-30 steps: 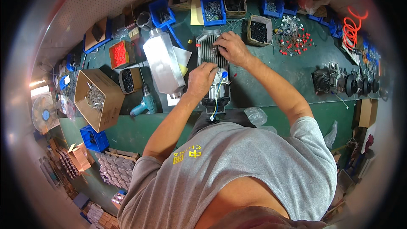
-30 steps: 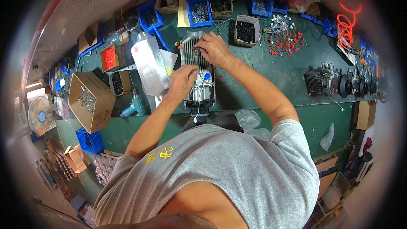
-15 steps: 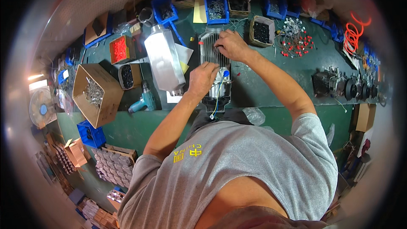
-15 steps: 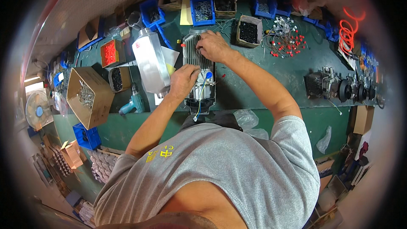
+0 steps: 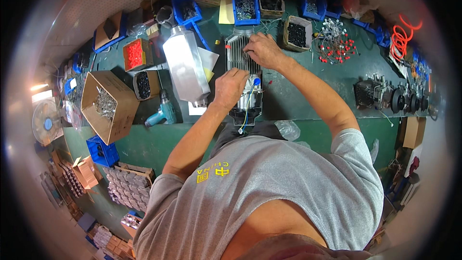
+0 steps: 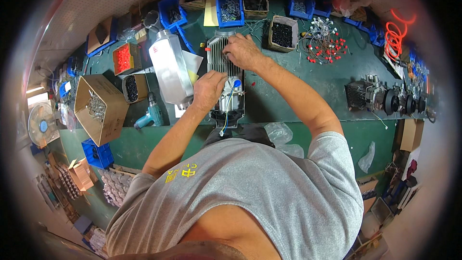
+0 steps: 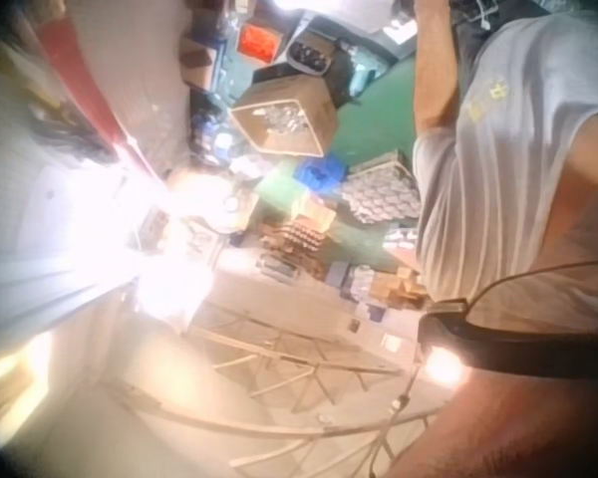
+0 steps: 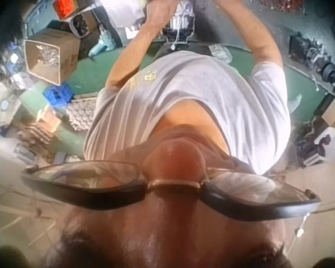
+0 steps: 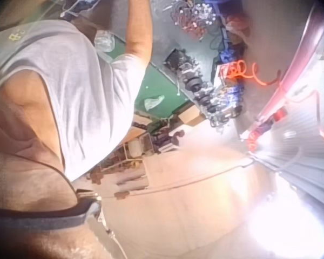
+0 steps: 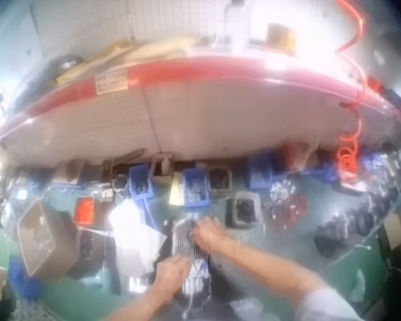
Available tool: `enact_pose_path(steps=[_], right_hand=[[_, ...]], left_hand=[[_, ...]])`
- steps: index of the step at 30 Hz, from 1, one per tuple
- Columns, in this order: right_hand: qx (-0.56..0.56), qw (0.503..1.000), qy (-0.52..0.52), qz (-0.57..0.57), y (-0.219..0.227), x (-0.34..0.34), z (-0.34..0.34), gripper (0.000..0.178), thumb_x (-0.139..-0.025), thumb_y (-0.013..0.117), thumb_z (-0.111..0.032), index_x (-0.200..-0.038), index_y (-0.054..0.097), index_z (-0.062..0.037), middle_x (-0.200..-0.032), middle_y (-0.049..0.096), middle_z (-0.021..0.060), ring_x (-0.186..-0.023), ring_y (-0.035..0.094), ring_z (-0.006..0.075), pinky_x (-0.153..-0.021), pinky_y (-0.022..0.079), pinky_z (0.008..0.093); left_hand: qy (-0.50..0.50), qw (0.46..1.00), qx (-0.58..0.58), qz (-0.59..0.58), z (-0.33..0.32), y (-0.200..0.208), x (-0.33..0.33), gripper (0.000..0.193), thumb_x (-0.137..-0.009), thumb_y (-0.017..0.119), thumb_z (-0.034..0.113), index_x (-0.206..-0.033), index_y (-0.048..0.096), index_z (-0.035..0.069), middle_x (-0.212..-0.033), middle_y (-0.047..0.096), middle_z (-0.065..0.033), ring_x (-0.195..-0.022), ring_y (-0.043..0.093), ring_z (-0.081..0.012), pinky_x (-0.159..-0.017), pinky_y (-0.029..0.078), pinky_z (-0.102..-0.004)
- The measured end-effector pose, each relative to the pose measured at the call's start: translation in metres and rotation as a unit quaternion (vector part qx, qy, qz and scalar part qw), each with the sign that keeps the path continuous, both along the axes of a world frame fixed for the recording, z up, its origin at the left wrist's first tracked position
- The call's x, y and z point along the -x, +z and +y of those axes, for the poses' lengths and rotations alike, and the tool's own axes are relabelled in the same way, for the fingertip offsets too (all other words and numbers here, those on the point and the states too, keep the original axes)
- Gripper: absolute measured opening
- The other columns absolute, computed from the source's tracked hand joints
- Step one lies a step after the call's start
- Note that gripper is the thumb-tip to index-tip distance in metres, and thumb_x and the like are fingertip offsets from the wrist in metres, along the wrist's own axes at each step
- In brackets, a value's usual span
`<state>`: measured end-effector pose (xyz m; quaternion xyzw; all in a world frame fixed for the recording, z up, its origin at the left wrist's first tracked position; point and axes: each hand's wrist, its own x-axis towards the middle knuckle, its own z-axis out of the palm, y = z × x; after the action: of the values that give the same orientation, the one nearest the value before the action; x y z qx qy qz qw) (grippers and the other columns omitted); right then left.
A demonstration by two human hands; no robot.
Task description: The person assembles an electronic device on a workbench. They retrieve screws from a box, attach a black plastic component to a metal heatsink, and use a power drill to fasten a silver metal casing onto the assembly.
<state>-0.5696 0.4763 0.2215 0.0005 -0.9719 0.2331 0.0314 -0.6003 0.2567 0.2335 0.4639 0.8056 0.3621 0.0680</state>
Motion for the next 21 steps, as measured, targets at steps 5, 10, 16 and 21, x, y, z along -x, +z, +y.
enact_pose_path(steps=[5, 10, 16, 21], right_hand=[[-0.004, 0.999, 0.000, -0.041, 0.002, 0.003, 0.001, 0.019, -0.087, 0.068, -0.015, -0.103, 0.078, -0.0145, -0.105, 0.063, 0.0077, -0.111, 0.055, 0.0286, -0.093, 0.042, 0.0465], [-0.022, 1.000, 0.003, -0.006, -0.001, 0.001, 0.001, 0.018, -0.088, 0.068, -0.016, -0.103, 0.077, -0.0140, -0.100, 0.062, 0.0071, -0.105, 0.056, 0.0289, -0.090, 0.042, 0.0455], [0.068, 0.985, -0.096, 0.129, 0.008, -0.028, -0.012, 0.021, -0.086, 0.072, -0.012, -0.106, 0.076, -0.0109, -0.095, 0.066, 0.0085, -0.095, 0.063, 0.0284, -0.081, 0.048, 0.0415], [0.388, 0.867, -0.296, 0.099, -0.025, -0.076, -0.067, 0.024, -0.083, 0.079, -0.011, -0.104, 0.071, -0.0018, -0.084, 0.067, 0.0062, -0.071, 0.061, 0.0145, -0.063, 0.050, 0.0319]], left_hand=[[-0.012, 1.000, 0.008, 0.022, 0.000, -0.002, 0.002, 0.013, -0.088, 0.073, 0.011, -0.099, 0.073, 0.006, -0.089, 0.068, -0.0110, -0.081, 0.067, -0.0326, -0.071, 0.055, -0.0417], [-0.020, 1.000, 0.005, 0.015, -0.002, -0.011, 0.003, 0.012, -0.086, 0.073, 0.013, -0.097, 0.073, 0.008, -0.088, 0.065, -0.0089, -0.082, 0.067, -0.0311, -0.071, 0.054, -0.0413], [-0.061, 0.998, 0.002, -0.016, -0.007, -0.009, 0.019, 0.020, -0.081, 0.064, 0.002, -0.098, 0.073, 0.009, -0.092, 0.061, -0.0087, -0.092, 0.064, -0.0307, -0.076, 0.054, -0.0420], [-0.104, 0.993, 0.003, -0.051, -0.009, -0.014, 0.037, 0.028, -0.080, 0.058, -0.005, -0.102, 0.072, 0.006, -0.096, 0.060, -0.0100, -0.096, 0.062, -0.0319, -0.081, 0.053, -0.0409]])
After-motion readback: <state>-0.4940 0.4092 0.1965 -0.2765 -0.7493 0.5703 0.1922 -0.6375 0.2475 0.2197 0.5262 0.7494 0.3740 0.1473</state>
